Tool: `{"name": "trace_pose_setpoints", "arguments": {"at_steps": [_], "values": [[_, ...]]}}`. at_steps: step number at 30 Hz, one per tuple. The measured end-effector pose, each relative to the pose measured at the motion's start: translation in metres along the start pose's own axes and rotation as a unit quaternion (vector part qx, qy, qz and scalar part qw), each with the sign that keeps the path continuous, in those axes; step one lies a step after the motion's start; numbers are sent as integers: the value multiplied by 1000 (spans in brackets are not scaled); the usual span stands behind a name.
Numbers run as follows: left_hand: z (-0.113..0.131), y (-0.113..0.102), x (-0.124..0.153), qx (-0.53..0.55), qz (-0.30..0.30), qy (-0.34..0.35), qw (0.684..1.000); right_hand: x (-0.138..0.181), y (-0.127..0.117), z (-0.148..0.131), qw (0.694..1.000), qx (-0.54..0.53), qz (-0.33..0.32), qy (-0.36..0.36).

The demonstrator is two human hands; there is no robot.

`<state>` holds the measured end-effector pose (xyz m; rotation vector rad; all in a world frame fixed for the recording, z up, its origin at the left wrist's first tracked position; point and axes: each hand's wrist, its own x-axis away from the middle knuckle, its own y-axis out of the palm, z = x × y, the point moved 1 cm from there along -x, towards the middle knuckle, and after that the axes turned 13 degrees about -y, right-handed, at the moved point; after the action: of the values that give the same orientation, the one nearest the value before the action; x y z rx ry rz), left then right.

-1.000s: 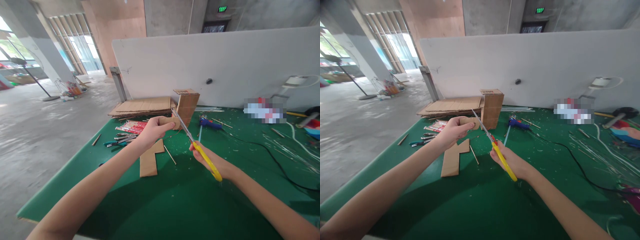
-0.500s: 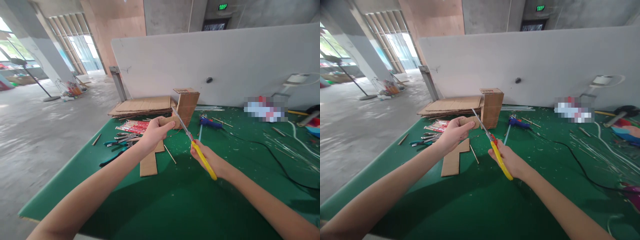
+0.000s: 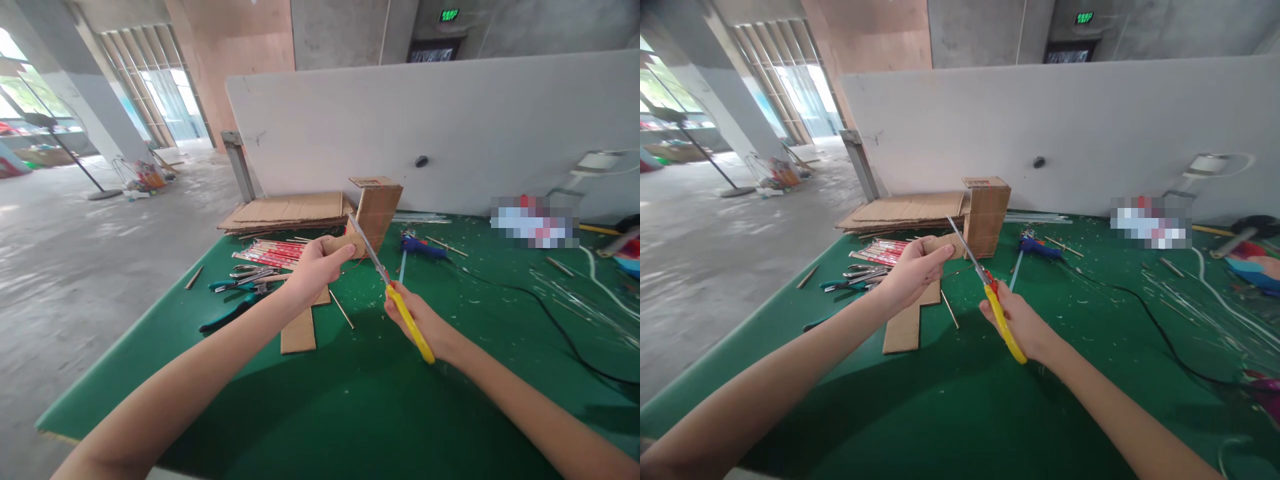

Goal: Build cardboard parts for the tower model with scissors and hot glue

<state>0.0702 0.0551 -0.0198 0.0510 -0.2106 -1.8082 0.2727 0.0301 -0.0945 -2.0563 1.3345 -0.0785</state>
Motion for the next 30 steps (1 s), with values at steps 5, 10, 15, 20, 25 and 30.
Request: {"name": "trace_pose_setpoints", "arguments": {"at_steps": [5, 10, 15, 20, 25, 30], "values": [[-4, 3, -1, 16, 2, 4, 1000, 2, -2, 1, 1000, 7, -13, -14], [-1, 0, -1, 2, 0, 2, 1000, 0, 1, 8, 1000, 18, -3, 1], [7, -6, 0, -38, -24, -4, 999, -1, 0, 5, 999, 39, -23, 0], [15, -14, 0, -94, -28, -9, 995, -1, -1, 5, 999, 42, -28, 0], [16, -15, 1, -143, -28, -1, 989, 2, -4, -7, 999, 8, -28, -17], [16, -13, 4, -183, -17, 5, 983, 3, -5, -16, 999, -8, -31, -14]]}}
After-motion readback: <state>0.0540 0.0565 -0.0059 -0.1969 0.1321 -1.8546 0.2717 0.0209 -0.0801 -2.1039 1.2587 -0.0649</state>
